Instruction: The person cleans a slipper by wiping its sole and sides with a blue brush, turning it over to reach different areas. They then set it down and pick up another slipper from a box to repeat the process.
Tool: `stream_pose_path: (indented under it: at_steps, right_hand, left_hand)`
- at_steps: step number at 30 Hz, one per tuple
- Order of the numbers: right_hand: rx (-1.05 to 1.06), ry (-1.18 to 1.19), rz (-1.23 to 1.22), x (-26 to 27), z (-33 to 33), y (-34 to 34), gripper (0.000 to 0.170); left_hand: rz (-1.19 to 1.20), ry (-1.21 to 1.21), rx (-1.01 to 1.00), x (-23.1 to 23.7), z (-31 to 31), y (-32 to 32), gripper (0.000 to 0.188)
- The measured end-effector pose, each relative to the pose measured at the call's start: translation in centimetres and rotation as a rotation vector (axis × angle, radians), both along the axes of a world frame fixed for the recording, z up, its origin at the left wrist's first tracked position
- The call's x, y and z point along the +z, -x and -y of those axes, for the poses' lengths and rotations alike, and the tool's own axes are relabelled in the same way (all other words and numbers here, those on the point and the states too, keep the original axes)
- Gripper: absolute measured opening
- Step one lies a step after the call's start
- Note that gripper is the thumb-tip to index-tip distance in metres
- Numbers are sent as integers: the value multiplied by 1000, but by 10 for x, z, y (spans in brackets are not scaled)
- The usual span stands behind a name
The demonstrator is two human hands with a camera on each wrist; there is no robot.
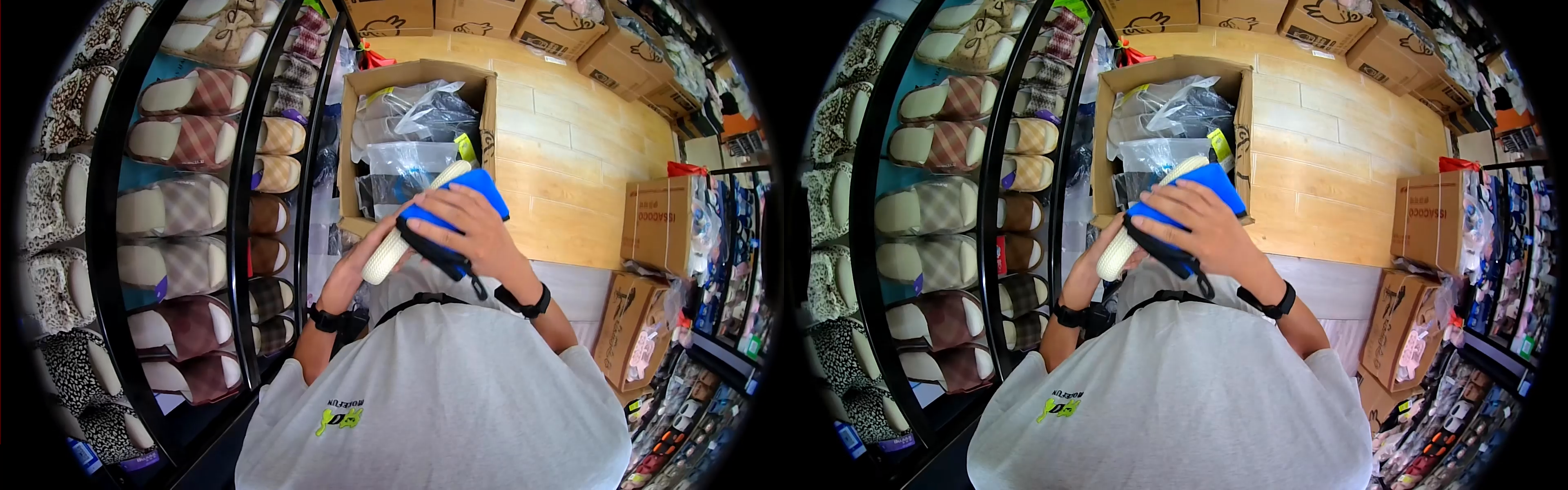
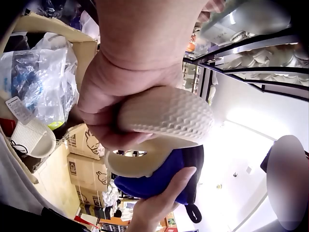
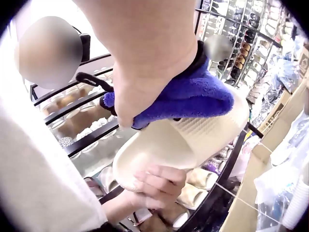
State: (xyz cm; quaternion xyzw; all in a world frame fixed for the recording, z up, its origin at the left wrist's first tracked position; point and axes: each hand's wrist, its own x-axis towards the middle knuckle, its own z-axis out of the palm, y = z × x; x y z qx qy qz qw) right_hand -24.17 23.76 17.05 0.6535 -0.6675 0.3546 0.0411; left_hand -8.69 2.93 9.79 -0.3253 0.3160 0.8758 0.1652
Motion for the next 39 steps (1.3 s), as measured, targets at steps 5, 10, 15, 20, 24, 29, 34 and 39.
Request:
stream_pose_path:
  at_steps: [5,10,15,20,24,29,34,39]
  right_hand:
    - [-275,174,230,-8,7,13,65]
    - [-351,160,176,-17,14,8,62]
    - [-380,135,230,-18,11,8,63]
    - [-366,124,302,-18,2,9,59]
    - [-246,140,559,-19,-5,6,57]
    - [-96,56,238,-7,-11,0,61]
    - [-129,52,259,-15,-12,3,63]
    - [-166,73,255,-16,-10,0,65]
  left_hand:
    - [-141,-172,-122,-12,6,4,67]
    - [-132,-275,-96,-19,8,5,67]
    - [-129,-217,-123,-17,5,8,68]
    - [-112,-213,-163,-9,3,15,66]
    - [-107,-316,-133,-11,4,18,66]
    - [-164,-215,-134,-14,3,19,67]
    - [-187,-162,-202,-26,6,13,70]
    - [-183,-203,-242,-26,7,12,75]
